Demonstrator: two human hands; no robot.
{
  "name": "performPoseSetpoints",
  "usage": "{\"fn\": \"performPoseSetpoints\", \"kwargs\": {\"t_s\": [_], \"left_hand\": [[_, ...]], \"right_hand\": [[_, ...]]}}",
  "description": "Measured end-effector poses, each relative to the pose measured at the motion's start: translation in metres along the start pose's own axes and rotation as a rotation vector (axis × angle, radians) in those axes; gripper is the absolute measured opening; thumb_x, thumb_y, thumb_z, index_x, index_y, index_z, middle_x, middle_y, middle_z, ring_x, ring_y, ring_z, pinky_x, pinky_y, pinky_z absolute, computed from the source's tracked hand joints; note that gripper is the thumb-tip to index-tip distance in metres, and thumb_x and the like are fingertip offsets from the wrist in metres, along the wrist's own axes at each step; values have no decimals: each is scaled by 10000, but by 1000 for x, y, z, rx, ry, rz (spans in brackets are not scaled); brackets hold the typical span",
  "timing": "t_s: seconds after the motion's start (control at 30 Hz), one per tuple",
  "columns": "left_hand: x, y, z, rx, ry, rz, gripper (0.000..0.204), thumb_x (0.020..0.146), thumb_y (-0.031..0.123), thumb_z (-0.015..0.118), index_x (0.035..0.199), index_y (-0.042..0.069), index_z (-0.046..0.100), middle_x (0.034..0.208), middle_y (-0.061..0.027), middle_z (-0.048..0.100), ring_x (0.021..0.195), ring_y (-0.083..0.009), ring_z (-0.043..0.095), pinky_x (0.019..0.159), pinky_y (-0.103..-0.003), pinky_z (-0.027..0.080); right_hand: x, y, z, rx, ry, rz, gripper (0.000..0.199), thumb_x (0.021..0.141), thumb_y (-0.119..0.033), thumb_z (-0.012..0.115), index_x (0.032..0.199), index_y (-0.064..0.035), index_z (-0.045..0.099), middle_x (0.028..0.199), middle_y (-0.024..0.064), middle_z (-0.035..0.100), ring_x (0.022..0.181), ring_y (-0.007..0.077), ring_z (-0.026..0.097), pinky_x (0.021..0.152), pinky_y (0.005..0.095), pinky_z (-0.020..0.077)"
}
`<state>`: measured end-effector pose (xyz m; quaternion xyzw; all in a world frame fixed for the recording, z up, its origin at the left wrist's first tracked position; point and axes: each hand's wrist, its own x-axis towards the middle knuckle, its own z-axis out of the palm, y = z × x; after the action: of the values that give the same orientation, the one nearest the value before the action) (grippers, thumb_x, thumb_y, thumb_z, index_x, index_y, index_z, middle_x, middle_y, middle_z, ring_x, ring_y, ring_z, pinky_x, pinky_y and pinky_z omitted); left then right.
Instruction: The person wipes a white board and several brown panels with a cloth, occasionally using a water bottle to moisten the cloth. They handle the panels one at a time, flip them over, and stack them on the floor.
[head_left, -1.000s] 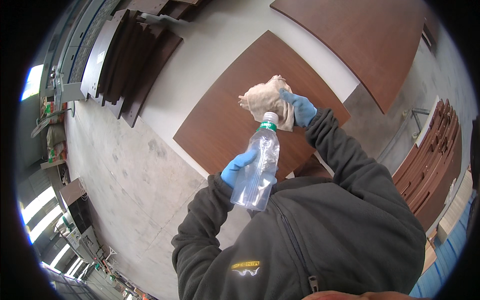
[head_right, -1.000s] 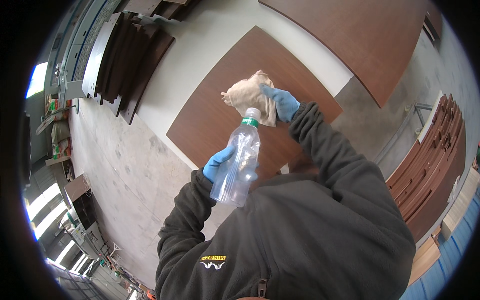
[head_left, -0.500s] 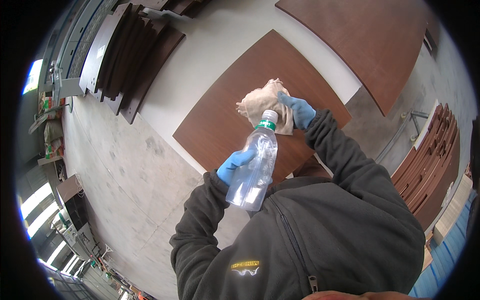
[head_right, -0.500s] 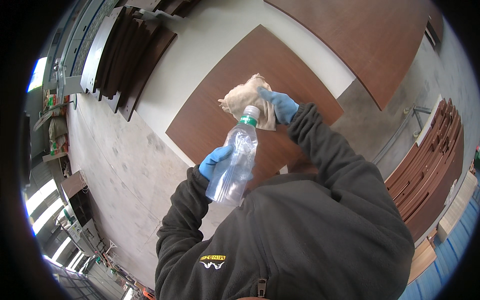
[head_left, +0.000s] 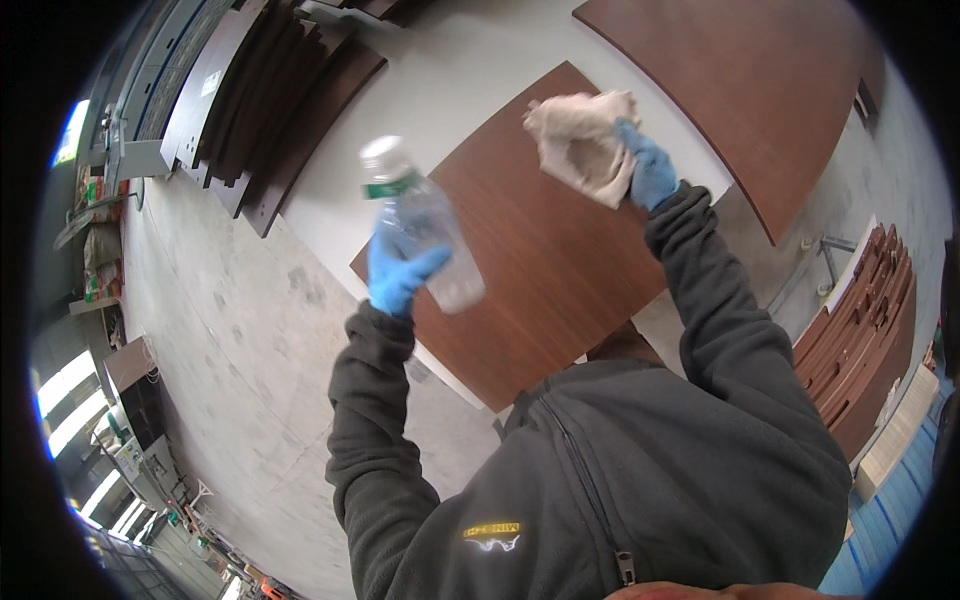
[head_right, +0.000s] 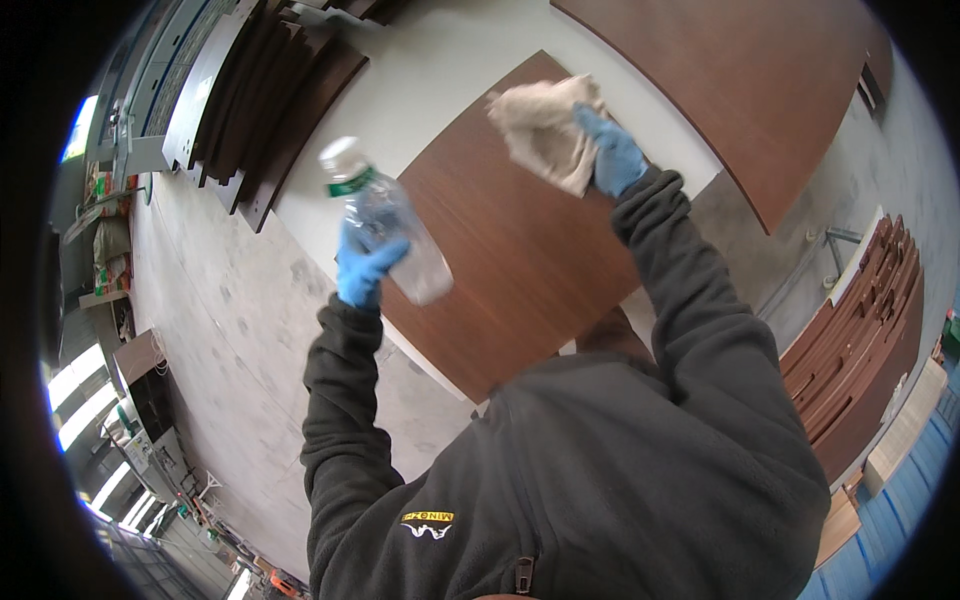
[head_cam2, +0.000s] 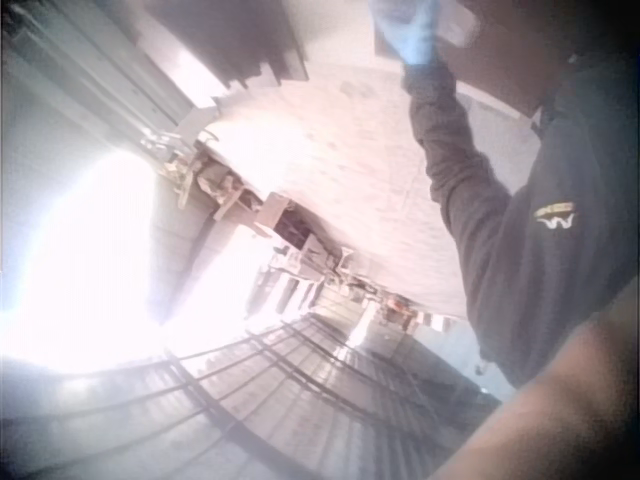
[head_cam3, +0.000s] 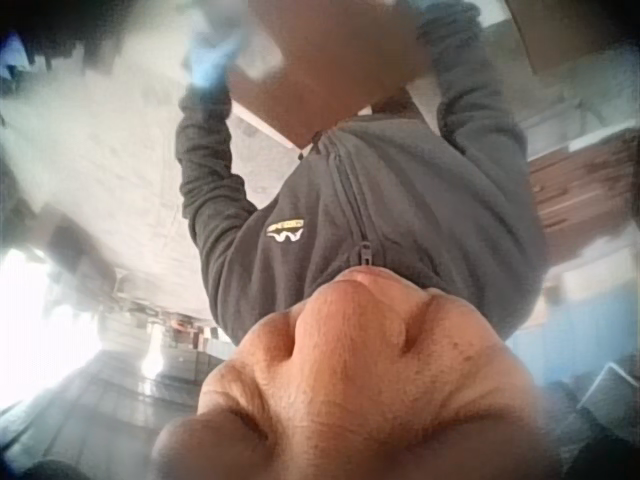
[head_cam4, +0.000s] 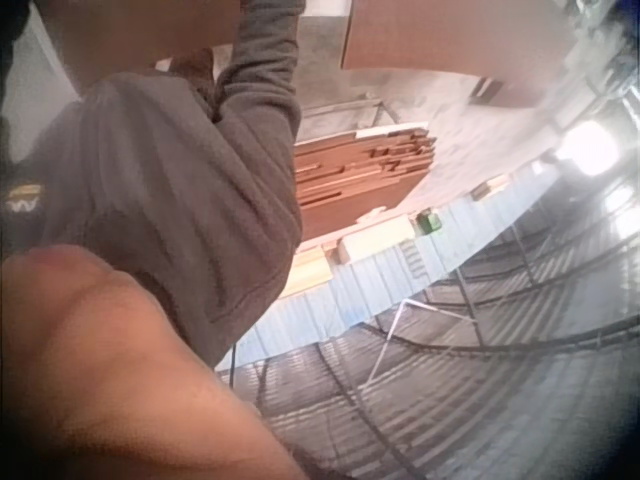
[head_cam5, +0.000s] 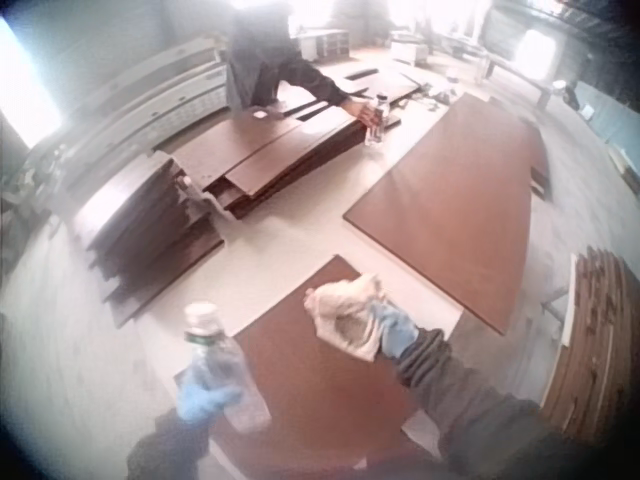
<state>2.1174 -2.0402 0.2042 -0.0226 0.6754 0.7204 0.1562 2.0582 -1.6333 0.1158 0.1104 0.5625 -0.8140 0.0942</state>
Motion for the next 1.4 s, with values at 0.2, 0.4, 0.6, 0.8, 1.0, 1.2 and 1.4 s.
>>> {"fn": "performPoseSetpoints", "kwargs": {"t_s": [0.2,0.4,0.6,0.8,1.0,1.2,1.4], "left_hand": [[104,-31,-106,303,713,430,819,712,45,933,1397,66,484,1330,-87,595,1241,-249,580,1133,-421,486],[128,-52,-145,291,945,348,779,735,35,903,1398,79,495,1296,-75,622,1184,-247,629,1130,-401,495],[64,-92,-126,286,853,279,1131,783,92,882,1641,-27,153,1616,-206,344,1454,-317,400,1254,-420,313],[-211,-178,50,83,806,-618,1261,753,261,925,1631,-67,80,1650,-275,244,1489,-389,351,1218,-484,342],[-278,-198,122,-662,969,-782,1232,876,32,799,1677,178,-126,1665,-206,230,1400,-398,470,1055,-542,537],[-267,-184,130,-553,1044,-748,1173,921,-23,727,1673,296,-115,1642,-177,312,1367,-412,509,1060,-631,509],[-280,-212,130,-553,1043,-737,1199,916,-1,751,1677,304,-124,1609,-157,372,1239,-354,601,1005,-596,541]], "right_hand": [[76,23,46,-828,118,-430,288,989,-324,684,989,-41,633,902,99,655,806,224,651,736,361,536],[27,113,173,-1816,-130,-687,510,942,-375,591,1340,-58,629,1581,162,500,1476,271,464,1212,471,370],[57,77,135,-1766,-347,-518,559,864,-359,736,1324,-63,621,1464,201,557,1339,342,558,1120,495,441],[136,42,37,-1903,281,-667,692,907,-498,643,1512,-184,524,1684,130,363,1545,358,345,1232,590,250],[130,80,5,-1876,159,-820,725,921,-489,637,1555,-166,497,1705,110,337,1570,360,307,1260,595,207],[113,69,126,-1280,-199,-427,562,952,-380,602,1425,-81,551,1465,173,538,1352,354,524,1137,518,388],[-99,127,212,-1433,-1030,-914,335,931,-240,586,1224,-96,659,1315,133,617,1312,315,534,1135,549,383]]}}
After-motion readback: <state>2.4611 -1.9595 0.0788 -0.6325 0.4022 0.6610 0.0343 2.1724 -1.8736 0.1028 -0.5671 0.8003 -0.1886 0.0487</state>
